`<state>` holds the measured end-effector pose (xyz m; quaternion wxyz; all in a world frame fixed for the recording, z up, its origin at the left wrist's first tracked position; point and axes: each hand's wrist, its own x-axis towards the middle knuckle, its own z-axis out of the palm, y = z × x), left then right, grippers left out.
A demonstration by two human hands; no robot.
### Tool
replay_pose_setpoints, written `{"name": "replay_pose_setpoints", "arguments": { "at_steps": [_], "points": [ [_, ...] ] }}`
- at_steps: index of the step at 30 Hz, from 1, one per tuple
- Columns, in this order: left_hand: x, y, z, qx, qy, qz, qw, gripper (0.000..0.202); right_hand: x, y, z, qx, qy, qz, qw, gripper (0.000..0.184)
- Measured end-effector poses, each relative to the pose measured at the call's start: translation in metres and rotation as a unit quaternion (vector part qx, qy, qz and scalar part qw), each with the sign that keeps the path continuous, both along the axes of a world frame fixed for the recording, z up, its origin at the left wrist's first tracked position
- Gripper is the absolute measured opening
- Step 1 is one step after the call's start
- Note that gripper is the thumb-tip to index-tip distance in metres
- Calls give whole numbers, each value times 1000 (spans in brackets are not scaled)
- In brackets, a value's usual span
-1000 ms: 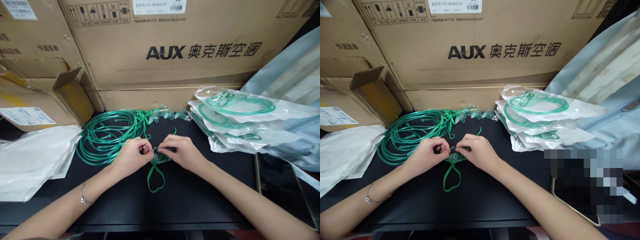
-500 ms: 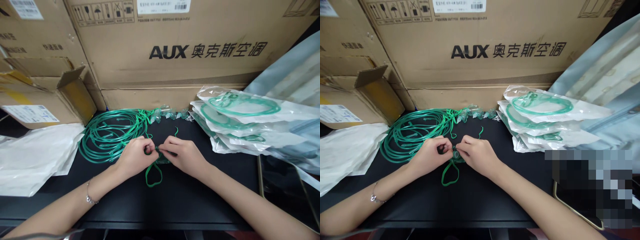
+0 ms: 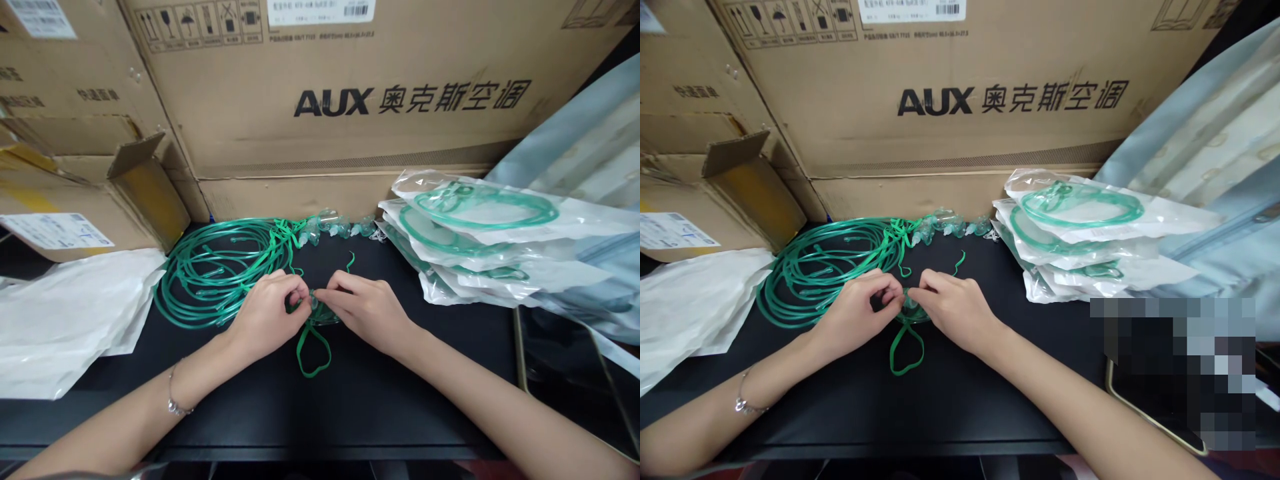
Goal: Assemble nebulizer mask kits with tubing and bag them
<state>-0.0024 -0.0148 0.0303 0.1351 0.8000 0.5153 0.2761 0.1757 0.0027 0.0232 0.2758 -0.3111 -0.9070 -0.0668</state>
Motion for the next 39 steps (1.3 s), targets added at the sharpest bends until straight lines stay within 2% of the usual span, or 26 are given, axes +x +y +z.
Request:
{"name": "replay_pose_setpoints", "arguments": {
  "at_steps": [4,7,10,12,16,21,25,30,35,39],
  "points": [
    [-2,0,-3,44,18,-10,999,13,2,2,1,7,0,-7,1000,28],
    [-5,4,-4,65,-30,-35,997,11,6,4,2,-1,4,6,1000,28],
    [-8,7,-4,18,-115,-79,990,10,9,5,4,3,10,29,1000,26],
    [-10,8,-3,-12,-135,-96,986,5,10,5,5,9,4,47,999,26],
    [-11,10,-2,-8,-113,-127,985,18,10,6,5,26,-8,76,997,27],
    [-15,12,-1,9,-77,-158,984,8,11,7,5,17,-16,82,996,28],
    [-20,14,4,-25,-31,-208,977,11,13,9,4,-6,-3,100,995,24],
    [-26,19,8,-51,-23,-258,965,17,12,11,3,-18,17,114,993,21],
    [-26,20,6,-40,-3,-279,959,12,12,12,2,-22,28,127,991,21],
    [-23,18,5,15,41,-248,968,14,14,16,1,-38,51,139,988,20]
  ]
}}
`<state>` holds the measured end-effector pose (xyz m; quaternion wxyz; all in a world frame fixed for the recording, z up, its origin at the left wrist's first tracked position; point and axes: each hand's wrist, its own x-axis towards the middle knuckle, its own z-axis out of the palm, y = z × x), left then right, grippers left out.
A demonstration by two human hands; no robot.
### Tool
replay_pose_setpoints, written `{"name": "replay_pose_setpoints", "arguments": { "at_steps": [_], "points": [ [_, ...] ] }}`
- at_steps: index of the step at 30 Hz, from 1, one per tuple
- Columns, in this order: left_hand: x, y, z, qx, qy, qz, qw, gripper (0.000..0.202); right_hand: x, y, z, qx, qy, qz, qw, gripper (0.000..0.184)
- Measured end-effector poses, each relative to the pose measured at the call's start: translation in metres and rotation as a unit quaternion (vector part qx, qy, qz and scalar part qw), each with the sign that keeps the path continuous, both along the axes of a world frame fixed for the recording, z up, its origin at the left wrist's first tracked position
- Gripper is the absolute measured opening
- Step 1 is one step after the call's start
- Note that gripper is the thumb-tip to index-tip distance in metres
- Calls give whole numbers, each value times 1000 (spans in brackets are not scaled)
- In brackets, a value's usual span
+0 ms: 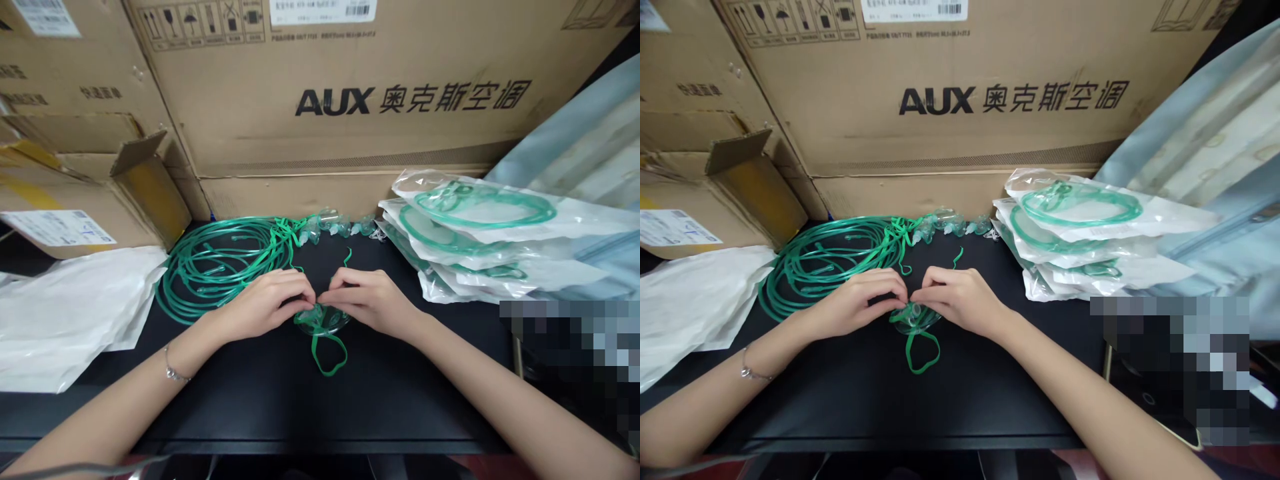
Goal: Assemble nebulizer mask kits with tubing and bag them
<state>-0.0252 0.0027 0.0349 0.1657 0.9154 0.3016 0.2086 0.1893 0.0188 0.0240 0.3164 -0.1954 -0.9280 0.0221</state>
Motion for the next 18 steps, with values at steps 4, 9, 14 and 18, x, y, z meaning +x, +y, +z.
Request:
{"name": "replay_pose_setpoints", "arguments": {
  "at_steps": [4,9,14,18],
  "points": [
    [2,-2,-1,43,10,33,999,14,2,3,0,-42,4,17,999,19],
    [5,-5,-3,76,12,62,995,14,3,5,1,-92,28,38,995,15],
    [6,-6,-1,77,-4,56,995,13,2,4,5,-216,78,84,970,12],
    [3,-4,1,84,10,32,996,13,-4,-1,9,-382,98,67,916,6]
  ]
}}
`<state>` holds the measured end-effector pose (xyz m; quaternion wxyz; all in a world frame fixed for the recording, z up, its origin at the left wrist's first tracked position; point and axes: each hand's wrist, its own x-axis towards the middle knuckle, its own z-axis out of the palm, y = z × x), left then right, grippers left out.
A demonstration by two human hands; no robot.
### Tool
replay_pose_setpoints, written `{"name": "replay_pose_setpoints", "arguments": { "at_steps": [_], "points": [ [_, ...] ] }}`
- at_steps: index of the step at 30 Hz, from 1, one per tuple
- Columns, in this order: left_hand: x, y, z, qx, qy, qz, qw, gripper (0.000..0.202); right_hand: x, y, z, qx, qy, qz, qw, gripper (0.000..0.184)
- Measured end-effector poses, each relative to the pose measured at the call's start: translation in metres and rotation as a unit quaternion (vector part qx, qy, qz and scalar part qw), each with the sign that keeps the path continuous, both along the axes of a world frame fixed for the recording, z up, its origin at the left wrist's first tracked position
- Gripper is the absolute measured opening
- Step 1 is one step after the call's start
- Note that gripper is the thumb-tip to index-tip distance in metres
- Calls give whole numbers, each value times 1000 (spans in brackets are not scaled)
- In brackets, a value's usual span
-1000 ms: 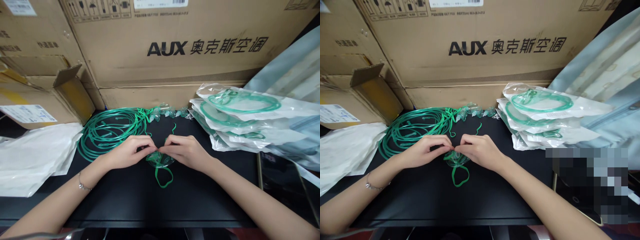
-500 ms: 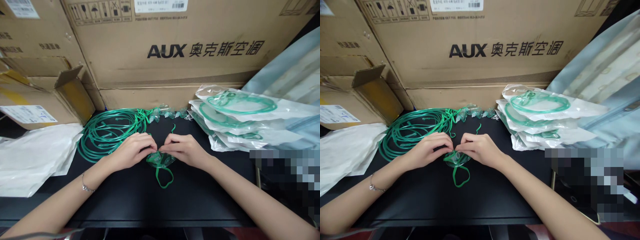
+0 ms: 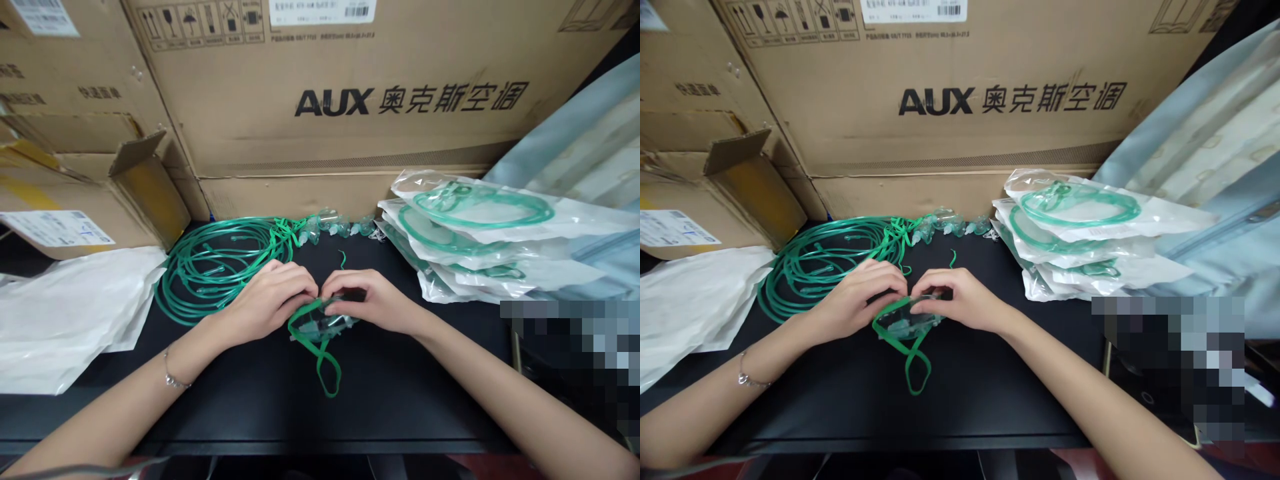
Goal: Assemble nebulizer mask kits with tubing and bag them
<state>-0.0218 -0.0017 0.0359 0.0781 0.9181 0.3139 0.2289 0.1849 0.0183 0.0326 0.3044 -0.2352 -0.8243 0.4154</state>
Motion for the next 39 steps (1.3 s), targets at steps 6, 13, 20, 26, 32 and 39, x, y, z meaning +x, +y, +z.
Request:
{"name": "replay_pose_setpoints", "arguments": {
  "at_steps": [6,13,20,26,32,39],
  "points": [
    [1,-1,-2,43,3,-11,999,14,-5,-2,-2,-114,33,-13,993,5],
    [0,2,-5,54,-18,-2,998,13,-1,1,-2,-67,61,37,995,2],
    [-8,8,-3,75,50,31,995,14,7,10,-4,-37,0,35,999,8],
    [0,-1,-6,-8,7,14,1000,22,9,12,-6,53,-61,38,996,14],
    [7,1,-12,-80,-79,6,994,13,6,9,-4,96,-72,40,992,15],
    [5,3,-12,9,-47,69,996,14,8,9,-3,105,-63,54,991,15]
  ]
}}
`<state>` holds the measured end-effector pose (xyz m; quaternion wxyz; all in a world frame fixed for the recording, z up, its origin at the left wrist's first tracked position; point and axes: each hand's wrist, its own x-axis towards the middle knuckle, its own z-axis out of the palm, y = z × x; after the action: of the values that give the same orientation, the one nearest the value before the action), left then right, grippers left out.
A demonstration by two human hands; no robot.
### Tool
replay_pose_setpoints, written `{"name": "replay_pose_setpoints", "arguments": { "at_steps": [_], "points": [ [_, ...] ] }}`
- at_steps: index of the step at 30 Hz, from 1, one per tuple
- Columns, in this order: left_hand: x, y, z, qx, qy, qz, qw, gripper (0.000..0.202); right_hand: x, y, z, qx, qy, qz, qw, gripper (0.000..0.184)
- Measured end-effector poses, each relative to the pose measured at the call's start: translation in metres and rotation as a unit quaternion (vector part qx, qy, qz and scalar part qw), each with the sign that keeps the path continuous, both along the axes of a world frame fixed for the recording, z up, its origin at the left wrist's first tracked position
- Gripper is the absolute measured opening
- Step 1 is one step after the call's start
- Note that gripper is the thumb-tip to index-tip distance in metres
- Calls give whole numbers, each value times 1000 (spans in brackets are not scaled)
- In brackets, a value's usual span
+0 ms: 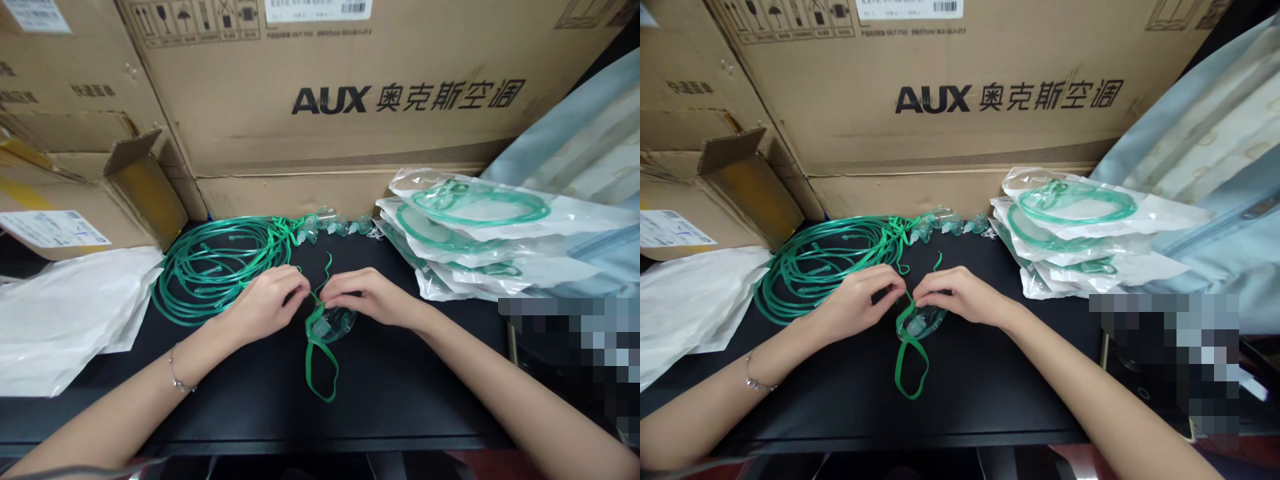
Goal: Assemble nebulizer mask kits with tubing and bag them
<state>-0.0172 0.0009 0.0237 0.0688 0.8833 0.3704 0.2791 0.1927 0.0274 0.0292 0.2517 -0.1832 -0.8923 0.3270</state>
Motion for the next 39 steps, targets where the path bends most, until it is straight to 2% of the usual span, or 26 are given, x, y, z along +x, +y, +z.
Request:
{"name": "replay_pose_setpoints", "arguments": {
  "at_steps": [3,8,10,12,14,16,19,21,22,24,27,30,34,36,39],
  "points": [
    [-5,3,2,0,-5,25,1000,14,0,-1,2,6,-5,-7,1000,16],
    [-5,2,7,-10,19,8,1000,10,1,0,3,25,-12,-22,999,15],
    [-2,-1,8,-46,2,-5,999,10,2,0,2,34,-16,-27,999,15],
    [1,-4,8,-118,-52,-15,992,9,1,0,2,44,-19,-34,998,14],
    [5,-7,6,-211,-129,-12,969,13,0,-2,3,49,-18,-51,997,13],
    [9,-9,2,-282,-183,-5,942,28,-3,-4,3,44,-13,-80,996,12],
    [12,-10,-4,-309,-203,17,929,26,-5,-3,2,-9,6,-134,991,14],
    [13,-8,-5,-312,-229,51,921,19,-5,1,-3,-42,31,-180,982,23],
    [13,-7,-4,-320,-254,71,910,17,-4,5,-6,-36,37,-201,978,27],
    [14,-5,-1,-337,-313,101,882,14,-3,13,-16,30,6,-228,973,32],
    [13,-4,6,-345,-388,121,846,13,-1,20,-28,140,-142,-228,953,36],
    [11,-3,11,-342,-459,127,810,17,-1,20,-30,172,-228,-241,928,29],
    [5,-2,14,-353,-535,130,756,23,-3,17,-23,184,-222,-290,912,28],
    [4,-2,15,-370,-550,123,738,23,-5,17,-23,202,-200,-267,921,30],
    [5,-3,16,-389,-549,111,731,23,-7,18,-27,209,-206,-200,935,36]
  ]
}}
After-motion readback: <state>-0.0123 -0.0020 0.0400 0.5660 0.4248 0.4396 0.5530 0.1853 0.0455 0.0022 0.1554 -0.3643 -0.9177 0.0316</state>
